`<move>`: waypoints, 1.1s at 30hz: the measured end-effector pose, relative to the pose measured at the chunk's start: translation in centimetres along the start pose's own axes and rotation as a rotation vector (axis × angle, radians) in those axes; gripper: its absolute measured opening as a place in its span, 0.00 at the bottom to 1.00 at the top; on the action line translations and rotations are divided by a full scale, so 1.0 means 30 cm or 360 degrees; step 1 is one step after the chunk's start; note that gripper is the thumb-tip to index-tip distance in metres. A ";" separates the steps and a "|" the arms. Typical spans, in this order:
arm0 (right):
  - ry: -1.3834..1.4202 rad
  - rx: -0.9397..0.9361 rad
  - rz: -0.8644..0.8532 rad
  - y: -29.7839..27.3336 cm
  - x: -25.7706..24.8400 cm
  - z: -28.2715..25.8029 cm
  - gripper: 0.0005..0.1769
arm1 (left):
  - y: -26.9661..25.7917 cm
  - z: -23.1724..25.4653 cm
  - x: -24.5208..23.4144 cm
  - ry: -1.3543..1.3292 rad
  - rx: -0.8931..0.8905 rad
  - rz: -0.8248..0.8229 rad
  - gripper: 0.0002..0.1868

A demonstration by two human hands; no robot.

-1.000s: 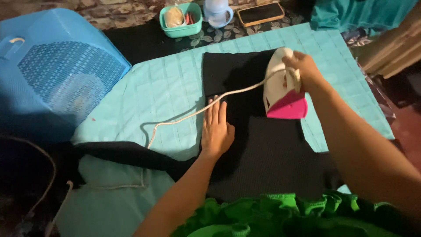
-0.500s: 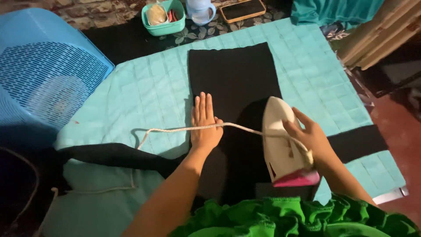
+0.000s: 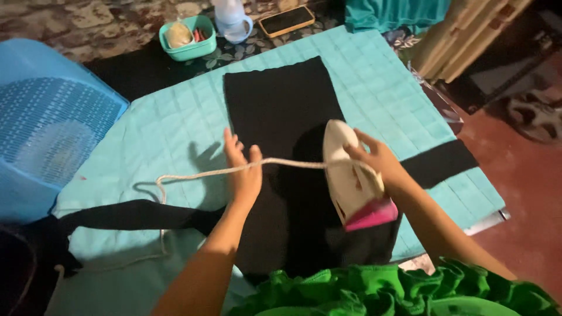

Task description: Ironing a black long-sleeved shirt on a flat surface.

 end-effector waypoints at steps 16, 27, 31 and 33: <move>0.0201 0.0020 -0.0211 -0.009 0.034 0.011 0.42 | -0.223 -0.051 -0.163 -0.0223 -0.0229 -0.0091 0.45; 0.0160 -0.0203 -0.0212 -0.229 0.124 0.155 0.40 | -0.257 -0.008 -0.258 -0.0540 -0.0349 -0.0196 0.41; 0.0306 -0.0121 -0.0336 -0.368 0.157 0.039 0.41 | -0.277 -0.015 -0.260 -0.0694 -0.0453 -0.0235 0.41; 0.0065 0.0022 -0.0321 -0.372 0.176 -0.021 0.40 | -0.277 -0.029 -0.257 -0.0735 -0.0577 -0.0252 0.40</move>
Point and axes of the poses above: each hand's wrist, its own y-axis towards the middle knuckle, its own x-axis out of the palm, z = x × y, the point moved 1 cm from there along y, towards the middle knuckle, and after that the axes turned 8 degrees about z, right-handed, at the moved point
